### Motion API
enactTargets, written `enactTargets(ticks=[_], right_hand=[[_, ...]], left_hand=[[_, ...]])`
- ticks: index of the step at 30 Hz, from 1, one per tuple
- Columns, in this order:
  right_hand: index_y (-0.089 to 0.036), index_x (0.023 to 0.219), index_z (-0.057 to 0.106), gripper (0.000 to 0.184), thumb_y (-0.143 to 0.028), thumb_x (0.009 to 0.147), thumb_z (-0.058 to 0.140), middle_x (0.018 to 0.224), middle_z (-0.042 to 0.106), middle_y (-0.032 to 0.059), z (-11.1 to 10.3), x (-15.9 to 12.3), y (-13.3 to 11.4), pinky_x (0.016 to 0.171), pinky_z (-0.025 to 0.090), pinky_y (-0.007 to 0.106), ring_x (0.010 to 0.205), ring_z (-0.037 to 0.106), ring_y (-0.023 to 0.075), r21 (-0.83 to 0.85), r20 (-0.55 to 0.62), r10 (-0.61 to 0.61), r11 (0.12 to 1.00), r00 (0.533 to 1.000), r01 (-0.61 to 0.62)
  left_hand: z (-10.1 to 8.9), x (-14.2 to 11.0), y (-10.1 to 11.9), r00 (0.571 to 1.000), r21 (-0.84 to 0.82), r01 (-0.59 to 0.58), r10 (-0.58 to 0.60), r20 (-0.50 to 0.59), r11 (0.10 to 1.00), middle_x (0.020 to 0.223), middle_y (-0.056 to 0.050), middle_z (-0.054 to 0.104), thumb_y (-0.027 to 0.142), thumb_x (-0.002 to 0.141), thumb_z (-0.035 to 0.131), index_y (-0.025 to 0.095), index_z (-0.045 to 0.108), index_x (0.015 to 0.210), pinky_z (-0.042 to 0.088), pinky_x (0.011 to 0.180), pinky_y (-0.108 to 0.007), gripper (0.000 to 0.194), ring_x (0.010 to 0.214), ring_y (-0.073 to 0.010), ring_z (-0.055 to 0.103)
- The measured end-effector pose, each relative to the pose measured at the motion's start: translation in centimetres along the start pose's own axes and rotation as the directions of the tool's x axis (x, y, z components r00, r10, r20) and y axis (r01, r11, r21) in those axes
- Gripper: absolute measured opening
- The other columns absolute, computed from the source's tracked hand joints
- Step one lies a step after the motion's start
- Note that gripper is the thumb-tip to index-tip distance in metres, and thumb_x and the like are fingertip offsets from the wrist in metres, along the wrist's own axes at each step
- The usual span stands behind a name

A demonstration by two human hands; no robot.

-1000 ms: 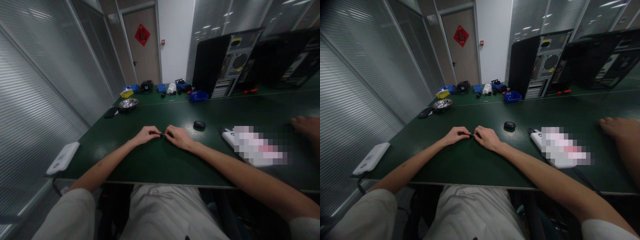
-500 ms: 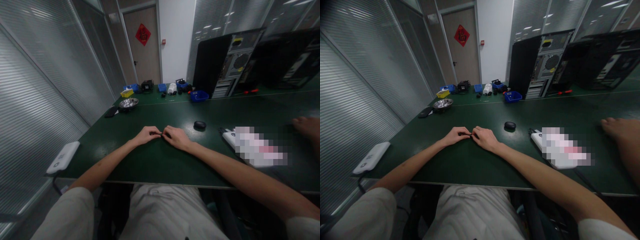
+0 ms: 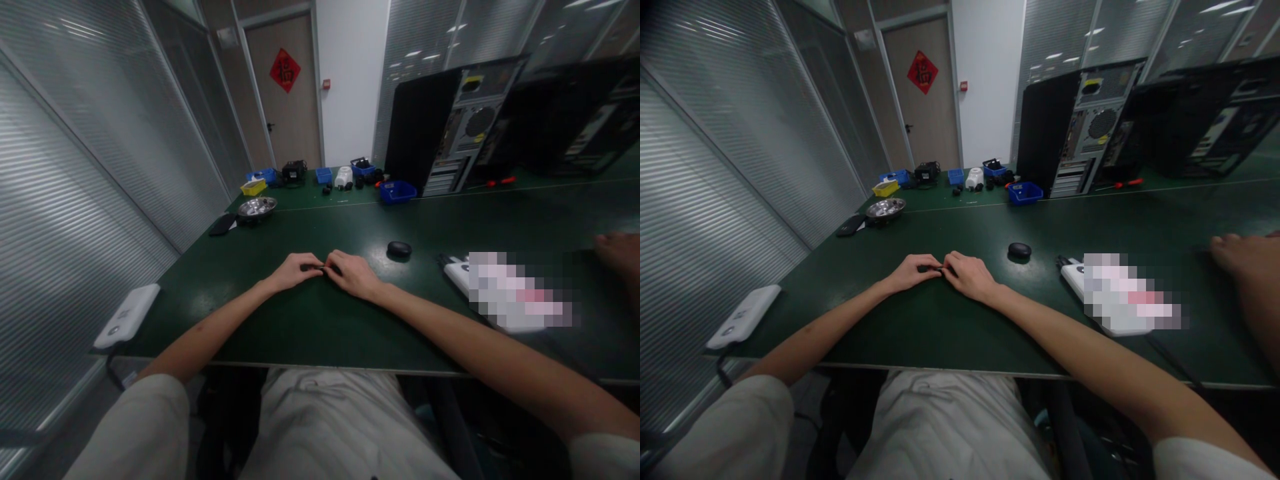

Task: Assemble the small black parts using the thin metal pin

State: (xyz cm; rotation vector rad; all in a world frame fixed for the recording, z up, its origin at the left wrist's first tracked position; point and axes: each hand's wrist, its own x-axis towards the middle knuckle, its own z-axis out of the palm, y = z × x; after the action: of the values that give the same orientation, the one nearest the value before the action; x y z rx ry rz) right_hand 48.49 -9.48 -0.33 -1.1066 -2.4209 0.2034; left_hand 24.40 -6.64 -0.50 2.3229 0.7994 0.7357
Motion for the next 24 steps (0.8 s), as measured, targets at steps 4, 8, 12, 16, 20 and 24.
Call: enactTargets(ticks=[4, 8, 12, 16, 20, 24], right_hand=[[-0.021, 0.108, 0.061, 0.018, -0.036, 0.105, 0.051, 0.106, 0.064, 0.0047, -0.1, -0.1, 0.2, 0.068, 0.035, 0.027, 0.081, 0.058, 0.0155, -0.039, -0.022, 0.01, 0.999, 1.0, -0.01], [-0.021, 0.109, 0.062, 0.019, -0.036, 0.104, 0.051, 0.107, 0.064, 0.005, -0.2, 0.0, 0.8, 0.067, 0.034, 0.027, 0.083, 0.059, 0.0162, -0.086, -0.036, 0.015, 0.996, 0.999, -0.018], [-0.022, 0.108, 0.063, 0.018, -0.035, 0.103, 0.052, 0.106, 0.065, 0.0049, -0.3, 0.1, 1.4, 0.065, 0.033, 0.028, 0.083, 0.06, 0.0165, -0.109, -0.019, 0.033, 0.993, 0.999, -0.035], [-0.023, 0.105, 0.064, 0.018, -0.036, 0.102, 0.053, 0.105, 0.065, 0.0048, -0.2, 0.2, 1.5, 0.061, 0.03, 0.029, 0.079, 0.059, 0.0168, -0.153, -0.002, 0.061, 0.986, 0.998, -0.06], [-0.023, 0.104, 0.066, 0.017, -0.035, 0.101, 0.054, 0.104, 0.065, 0.0062, -0.4, 0.1, 1.8, 0.059, 0.029, 0.03, 0.079, 0.059, 0.0176, -0.192, 0.002, 0.099, 0.977, 0.995, -0.097], [-0.022, 0.104, 0.067, 0.019, -0.037, 0.101, 0.055, 0.106, 0.066, 0.0068, -0.7, 0.0, 2.6, 0.06, 0.03, 0.03, 0.08, 0.06, 0.018, -0.174, -0.008, 0.148, 0.974, 0.989, -0.147]], left_hand=[[-0.1, 0.0, 0.1, 1.0, 0.01, 0.002, -0.002, 0.027, 1.0, 0.104, -0.007, 0.067, 0.039, 0.096, 0.068, 0.018, 0.074, 0.12, 0.051, 0.08, -0.031, 0.032, 0.086, -0.0174, 0.062], [-0.1, 0.0, 0.1, 0.999, 0.03, -0.017, 0.015, 0.045, 0.999, 0.104, -0.006, 0.064, 0.037, 0.098, 0.065, 0.02, 0.069, 0.132, 0.05, 0.08, -0.03, 0.037, 0.087, -0.017, 0.061], [-0.1, -0.2, 0.2, 0.998, 0.094, -0.031, 0.026, 0.053, 0.995, 0.112, -0.007, 0.064, 0.034, 0.101, 0.061, 0.025, 0.066, 0.139, 0.049, 0.082, -0.031, 0.039, 0.094, -0.0187, 0.061], [0.0, -0.2, 0.3, 0.997, 0.15, -0.046, 0.036, 0.066, 0.988, 0.117, -0.008, 0.064, 0.031, 0.102, 0.058, 0.028, 0.065, 0.14, 0.048, 0.091, -0.035, 0.038, 0.106, -0.0214, 0.06], [-0.7, -0.3, 0.3, 0.998, 0.146, -0.012, 0.002, 0.07, 0.989, 0.112, -0.008, 0.066, 0.031, 0.1, 0.063, 0.026, 0.066, 0.136, 0.05, 0.089, -0.035, 0.037, 0.101, -0.0213, 0.061], [-2.5, -0.7, -0.2, 0.994, 0.165, -0.036, 0.018, 0.11, 0.986, 0.116, -0.008, 0.068, 0.028, 0.099, 0.064, 0.024, 0.072, 0.121, 0.048, 0.097, -0.039, 0.024, 0.109, -0.0231, 0.06]])
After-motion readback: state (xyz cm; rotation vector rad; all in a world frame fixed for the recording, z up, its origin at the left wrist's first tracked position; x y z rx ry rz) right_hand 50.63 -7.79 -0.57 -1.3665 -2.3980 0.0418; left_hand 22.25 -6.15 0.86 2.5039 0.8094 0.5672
